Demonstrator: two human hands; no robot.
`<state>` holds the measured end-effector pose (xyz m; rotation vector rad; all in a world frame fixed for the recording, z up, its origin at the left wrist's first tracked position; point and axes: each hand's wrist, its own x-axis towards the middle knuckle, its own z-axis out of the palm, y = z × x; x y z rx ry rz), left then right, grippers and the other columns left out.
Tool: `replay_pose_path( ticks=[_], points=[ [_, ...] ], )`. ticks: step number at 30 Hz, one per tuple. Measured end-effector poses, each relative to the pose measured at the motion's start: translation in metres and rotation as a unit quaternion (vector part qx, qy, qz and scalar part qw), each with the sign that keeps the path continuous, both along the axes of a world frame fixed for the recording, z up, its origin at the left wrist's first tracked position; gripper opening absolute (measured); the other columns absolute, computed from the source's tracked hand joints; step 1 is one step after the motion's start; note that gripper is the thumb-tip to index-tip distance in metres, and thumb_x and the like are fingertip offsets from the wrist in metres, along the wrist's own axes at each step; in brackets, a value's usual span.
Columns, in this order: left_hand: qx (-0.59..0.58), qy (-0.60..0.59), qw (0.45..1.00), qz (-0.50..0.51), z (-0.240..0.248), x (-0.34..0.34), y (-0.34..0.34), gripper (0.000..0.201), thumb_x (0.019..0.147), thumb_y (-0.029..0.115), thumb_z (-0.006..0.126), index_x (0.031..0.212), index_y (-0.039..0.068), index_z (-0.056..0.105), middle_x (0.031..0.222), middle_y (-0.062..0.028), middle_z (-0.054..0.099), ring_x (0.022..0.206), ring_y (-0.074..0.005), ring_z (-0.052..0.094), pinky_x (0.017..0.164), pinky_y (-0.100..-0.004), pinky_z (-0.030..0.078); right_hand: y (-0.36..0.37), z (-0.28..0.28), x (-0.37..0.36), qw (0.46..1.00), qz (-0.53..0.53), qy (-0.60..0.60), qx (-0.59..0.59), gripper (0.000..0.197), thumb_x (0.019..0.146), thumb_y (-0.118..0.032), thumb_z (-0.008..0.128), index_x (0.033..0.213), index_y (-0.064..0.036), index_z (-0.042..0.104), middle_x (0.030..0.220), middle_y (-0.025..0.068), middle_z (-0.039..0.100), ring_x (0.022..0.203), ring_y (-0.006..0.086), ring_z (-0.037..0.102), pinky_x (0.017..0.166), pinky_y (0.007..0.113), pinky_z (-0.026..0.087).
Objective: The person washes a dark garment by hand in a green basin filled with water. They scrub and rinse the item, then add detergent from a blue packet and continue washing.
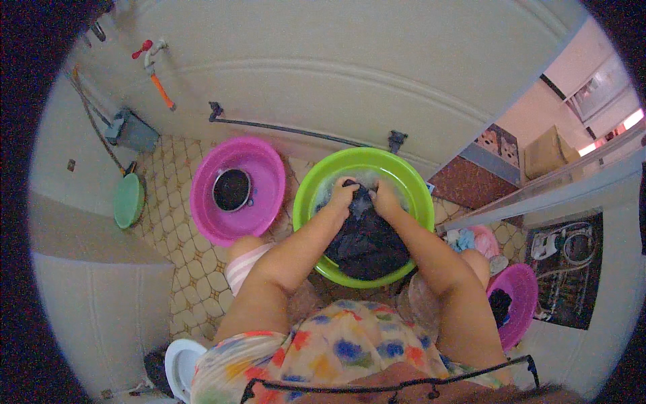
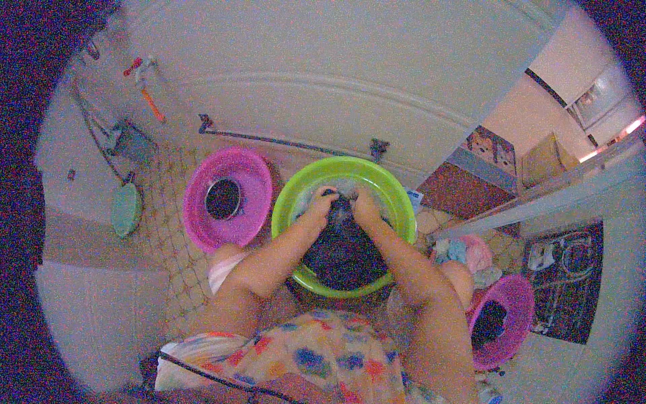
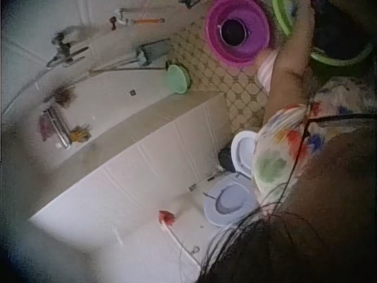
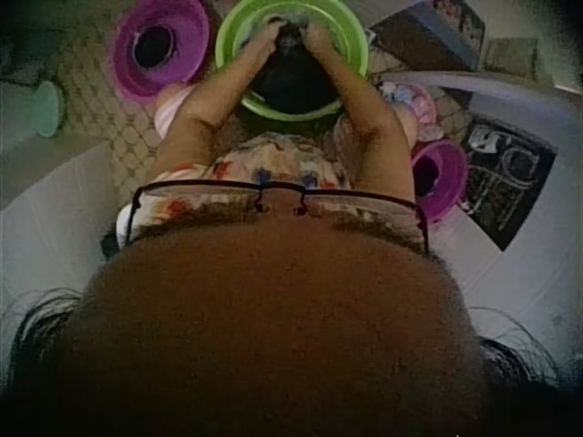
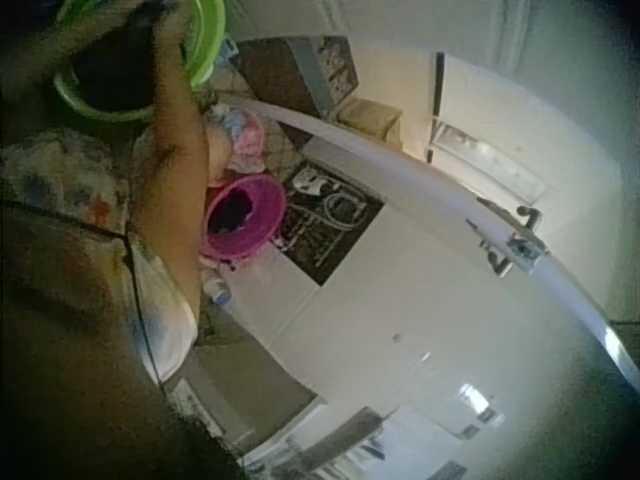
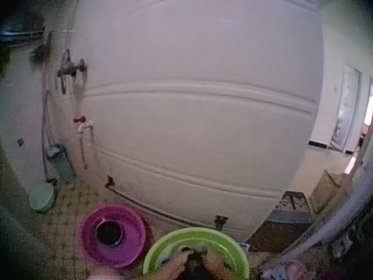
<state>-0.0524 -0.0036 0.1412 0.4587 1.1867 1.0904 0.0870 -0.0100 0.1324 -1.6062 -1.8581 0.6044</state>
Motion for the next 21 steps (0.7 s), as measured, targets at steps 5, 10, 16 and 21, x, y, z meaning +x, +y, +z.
replay_pose_path(
  ticks=[5,10,16,21],
  points=[
    [0.026,0.008,0.999,0.038,-0.01,-0.005,0.003,0.036,0.073,-0.008,0.036,0.096,0.012,0.055,0.084,-0.0101,0.053,0.067,-0.0208,0.053,0.053,-0.0337,0.047,0.014,-0.001,0.004,0.945,0.163,-0.142,-0.244,0.035,0.077,-0.019,0.058,0.104,0.0004,0.05,0.102,0.0244,0.054,0.095,0.0368,0.054,0.082,0.042,0.041],
    [0.008,-0.035,0.999,0.019,-0.03,0.006,0.008,0.03,0.081,0.004,0.039,0.104,0.013,0.056,0.088,-0.0109,0.056,0.074,-0.0224,0.055,0.067,-0.0359,0.048,0.018,-0.017,0.004,0.978,-0.033,0.039,-0.203,0.041,0.08,-0.017,0.053,0.117,-0.0012,0.045,0.112,0.0242,0.051,0.101,0.0382,0.051,0.085,0.043,0.04],
    [-0.057,-0.249,0.963,-0.09,-0.001,-0.004,-0.004,0.034,0.087,0.039,0.047,0.103,0.01,0.055,0.102,-0.0089,0.057,0.091,-0.0251,0.054,0.08,-0.0393,0.046,-0.006,0.024,-0.037,0.965,0.015,0.179,-0.19,0.027,0.082,-0.026,0.051,0.099,-0.0062,0.06,0.098,0.0218,0.058,0.091,0.0351,0.057,0.08,0.041,0.045],
    [-0.137,-0.276,0.94,-0.15,-0.043,-0.014,0.022,0.037,0.086,0.045,0.045,0.1,0.012,0.055,0.1,-0.0078,0.057,0.091,-0.0244,0.053,0.08,-0.039,0.044,-0.034,0.067,-0.049,0.987,0.135,0.079,-0.038,0.022,0.079,-0.025,0.053,0.088,-0.0062,0.061,0.084,0.0172,0.061,0.082,0.0329,0.06,0.073,0.042,0.047]
  ],
)
